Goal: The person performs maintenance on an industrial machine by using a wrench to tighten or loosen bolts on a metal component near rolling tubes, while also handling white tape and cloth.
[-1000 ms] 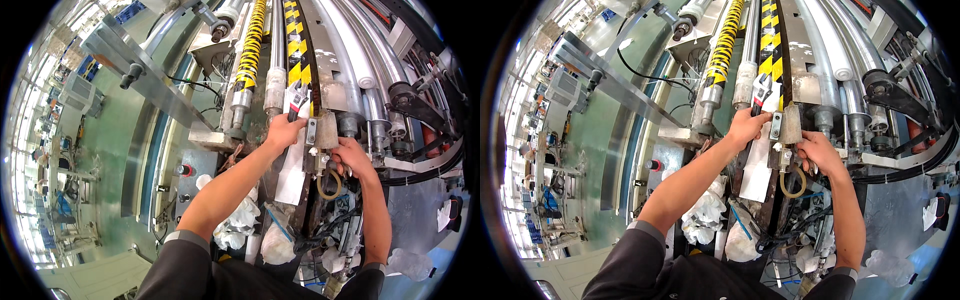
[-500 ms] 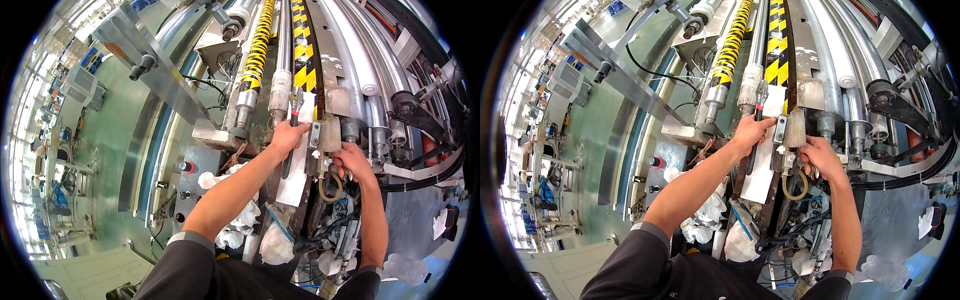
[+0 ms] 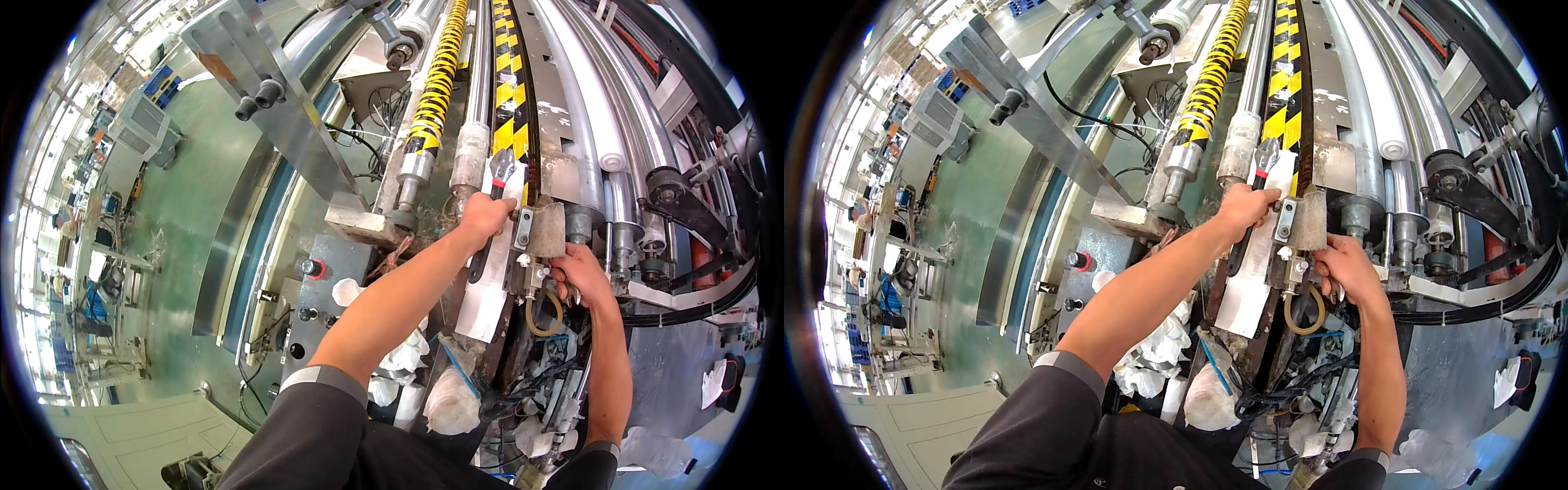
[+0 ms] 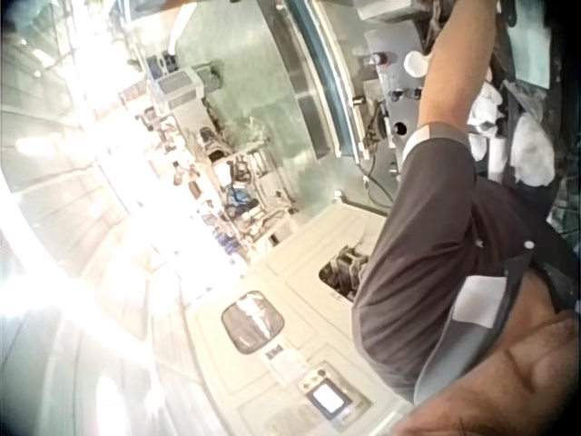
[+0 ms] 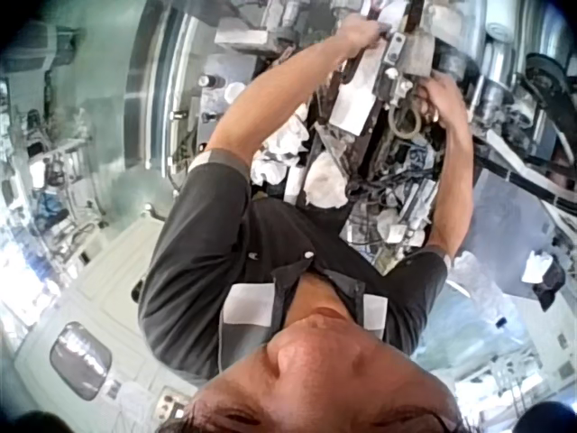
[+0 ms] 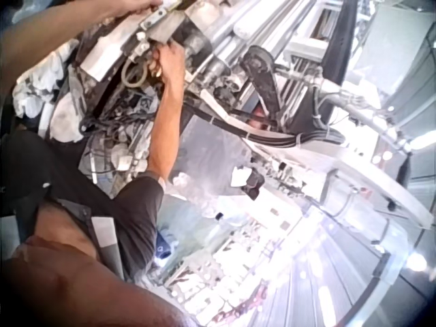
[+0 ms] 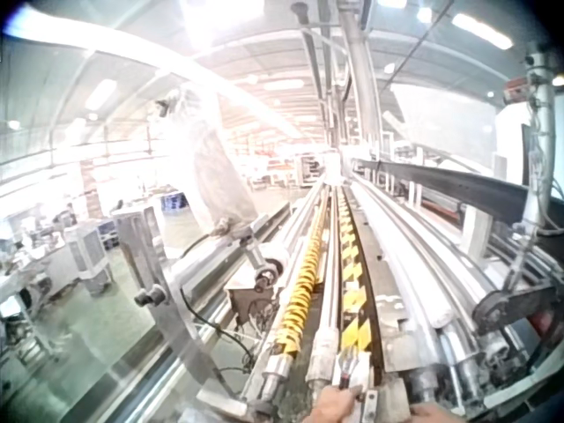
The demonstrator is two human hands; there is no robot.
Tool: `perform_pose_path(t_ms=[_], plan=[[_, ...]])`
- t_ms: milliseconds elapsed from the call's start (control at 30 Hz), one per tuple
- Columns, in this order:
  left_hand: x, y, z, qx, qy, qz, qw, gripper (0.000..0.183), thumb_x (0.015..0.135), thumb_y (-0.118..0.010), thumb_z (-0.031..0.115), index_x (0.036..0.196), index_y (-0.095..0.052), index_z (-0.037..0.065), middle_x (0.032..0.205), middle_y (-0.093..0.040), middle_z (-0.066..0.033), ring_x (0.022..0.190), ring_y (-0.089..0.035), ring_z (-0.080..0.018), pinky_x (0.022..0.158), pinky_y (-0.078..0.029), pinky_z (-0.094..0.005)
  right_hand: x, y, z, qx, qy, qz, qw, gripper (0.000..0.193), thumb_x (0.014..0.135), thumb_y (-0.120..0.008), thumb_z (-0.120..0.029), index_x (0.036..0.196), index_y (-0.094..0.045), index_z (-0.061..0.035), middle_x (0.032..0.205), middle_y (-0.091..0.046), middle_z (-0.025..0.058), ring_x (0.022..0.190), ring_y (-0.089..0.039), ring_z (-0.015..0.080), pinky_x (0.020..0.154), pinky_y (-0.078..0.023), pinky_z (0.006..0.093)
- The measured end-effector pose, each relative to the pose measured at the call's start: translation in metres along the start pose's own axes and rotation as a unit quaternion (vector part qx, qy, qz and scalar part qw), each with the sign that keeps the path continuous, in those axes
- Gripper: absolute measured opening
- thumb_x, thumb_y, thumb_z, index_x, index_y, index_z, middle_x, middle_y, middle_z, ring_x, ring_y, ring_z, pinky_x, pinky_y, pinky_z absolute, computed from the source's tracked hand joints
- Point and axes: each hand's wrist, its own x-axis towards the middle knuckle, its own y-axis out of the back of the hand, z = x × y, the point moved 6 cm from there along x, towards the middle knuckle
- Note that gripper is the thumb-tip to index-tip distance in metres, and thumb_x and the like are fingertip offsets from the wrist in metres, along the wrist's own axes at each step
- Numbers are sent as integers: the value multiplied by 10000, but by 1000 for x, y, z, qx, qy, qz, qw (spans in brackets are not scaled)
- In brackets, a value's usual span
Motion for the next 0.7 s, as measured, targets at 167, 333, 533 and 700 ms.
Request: perform_pose_path(t_ms=[167,333,533,700], plan=[[-47,23,-1,64,3,-20,998,380,889,-586,379,771,-534,21,567,-492,-25,424,-427,-129,414,-336,-286,-2,-4,-5,-5,9,-5,1000,180,877,-443,-58,961,-584,18,578,-464,-10,367,-448,87,342,-348,238],[-101,19,-11,-124,118,-184,968,214,938,-496,267,879,-446,67,601,-428,3,392,-356,-95,374,-293,-240,-4,-2,-5,6,28,-8,1000,117,863,-460,-63,870,-561,-5,576,-472,-8,375,-465,96,362,-373,242],[-114,15,-15,-145,206,-222,942,207,936,-404,261,923,-475,67,620,-459,-19,372,-345,-92,339,-266,-231,-4,-2,-6,26,31,-15,999,113,860,-467,-59,796,-551,-20,582,-480,-8,385,-472,92,372,-382,232],[-118,19,-16,-76,191,-240,949,197,917,-445,246,945,-488,56,604,-474,-43,369,-382,-102,347,-281,-240,-3,0,-5,20,44,-20,999,114,861,-466,-66,815,-557,-13,578,-477,-11,377,-465,90,365,-374,230]])
